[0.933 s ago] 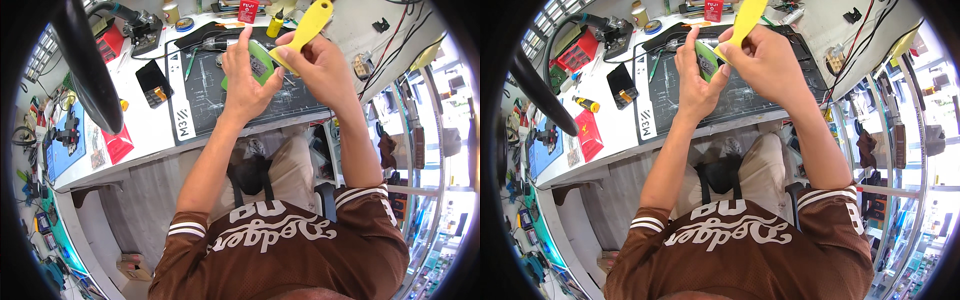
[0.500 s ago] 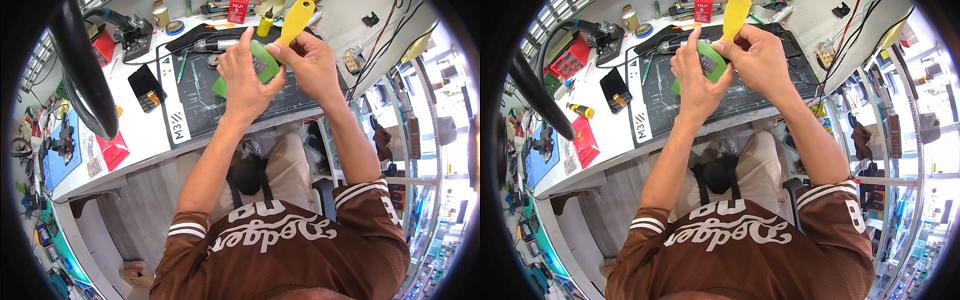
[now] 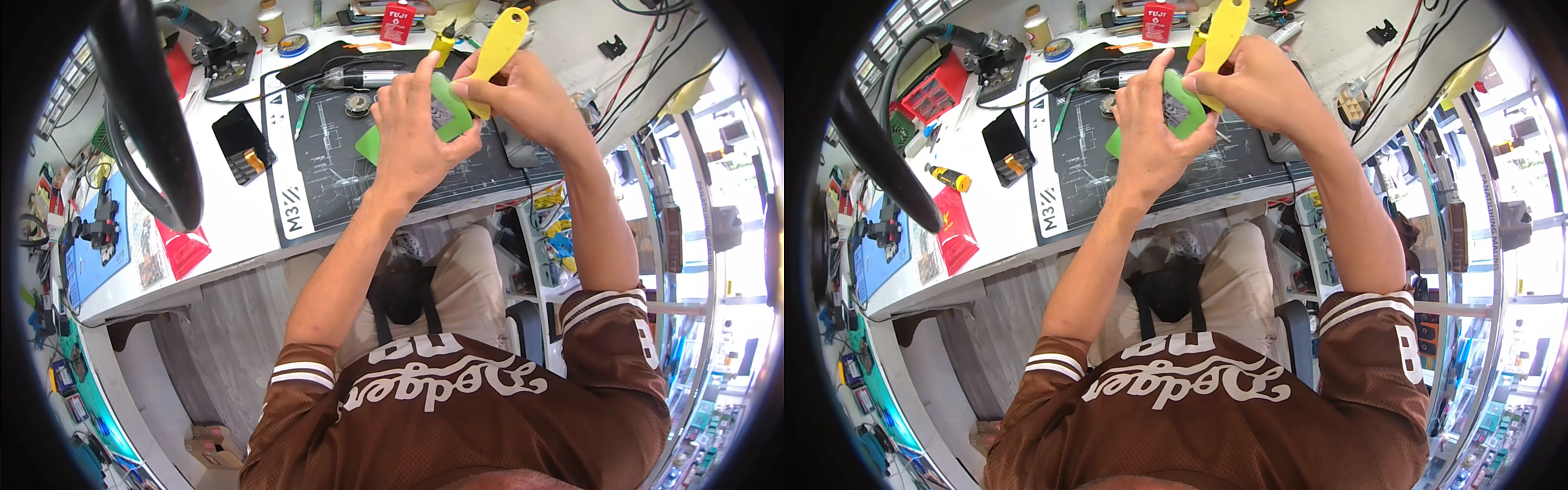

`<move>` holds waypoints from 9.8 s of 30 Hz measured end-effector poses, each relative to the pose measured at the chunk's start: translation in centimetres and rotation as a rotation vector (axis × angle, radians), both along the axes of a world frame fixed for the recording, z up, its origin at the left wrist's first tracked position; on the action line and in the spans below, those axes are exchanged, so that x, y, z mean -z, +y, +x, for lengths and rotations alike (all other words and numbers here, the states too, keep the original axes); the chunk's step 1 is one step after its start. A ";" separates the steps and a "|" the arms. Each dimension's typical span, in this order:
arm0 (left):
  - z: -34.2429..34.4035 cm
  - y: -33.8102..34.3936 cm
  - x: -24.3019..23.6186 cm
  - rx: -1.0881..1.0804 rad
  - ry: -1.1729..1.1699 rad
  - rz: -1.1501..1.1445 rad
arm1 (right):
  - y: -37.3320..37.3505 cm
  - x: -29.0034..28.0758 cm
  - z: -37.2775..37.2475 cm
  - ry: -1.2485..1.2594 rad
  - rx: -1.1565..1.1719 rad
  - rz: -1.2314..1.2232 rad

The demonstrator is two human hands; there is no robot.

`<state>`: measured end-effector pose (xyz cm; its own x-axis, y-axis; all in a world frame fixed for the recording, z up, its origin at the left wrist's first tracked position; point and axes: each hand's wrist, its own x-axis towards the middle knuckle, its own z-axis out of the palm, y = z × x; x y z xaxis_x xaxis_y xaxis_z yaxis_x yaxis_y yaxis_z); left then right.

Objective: The person applies adhesive from a yellow bottle to the back of a green smartphone and then uses a yellow plastic tool to spread and smooth the adhesive along the edges. The person handles the phone and adhesive bottle directly without additional tools.

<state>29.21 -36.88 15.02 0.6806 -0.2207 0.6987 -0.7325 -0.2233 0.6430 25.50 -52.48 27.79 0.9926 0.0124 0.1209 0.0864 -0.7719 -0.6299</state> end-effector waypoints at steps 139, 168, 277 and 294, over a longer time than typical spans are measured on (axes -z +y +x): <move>-0.2 0.6 0.0 0.067 0.186 -0.292 | 0.5 2.0 1.4 -0.209 -0.032 0.442; 2.2 5.8 0.2 0.641 0.540 -0.357 | 5.1 5.6 1.0 0.045 0.001 0.813; -10.4 9.5 -4.8 0.184 -0.344 0.208 | 11.2 9.4 -10.9 0.071 0.117 1.782; -10.2 10.9 -5.3 0.453 -0.093 0.164 | 10.7 8.0 -11.1 0.044 0.071 1.659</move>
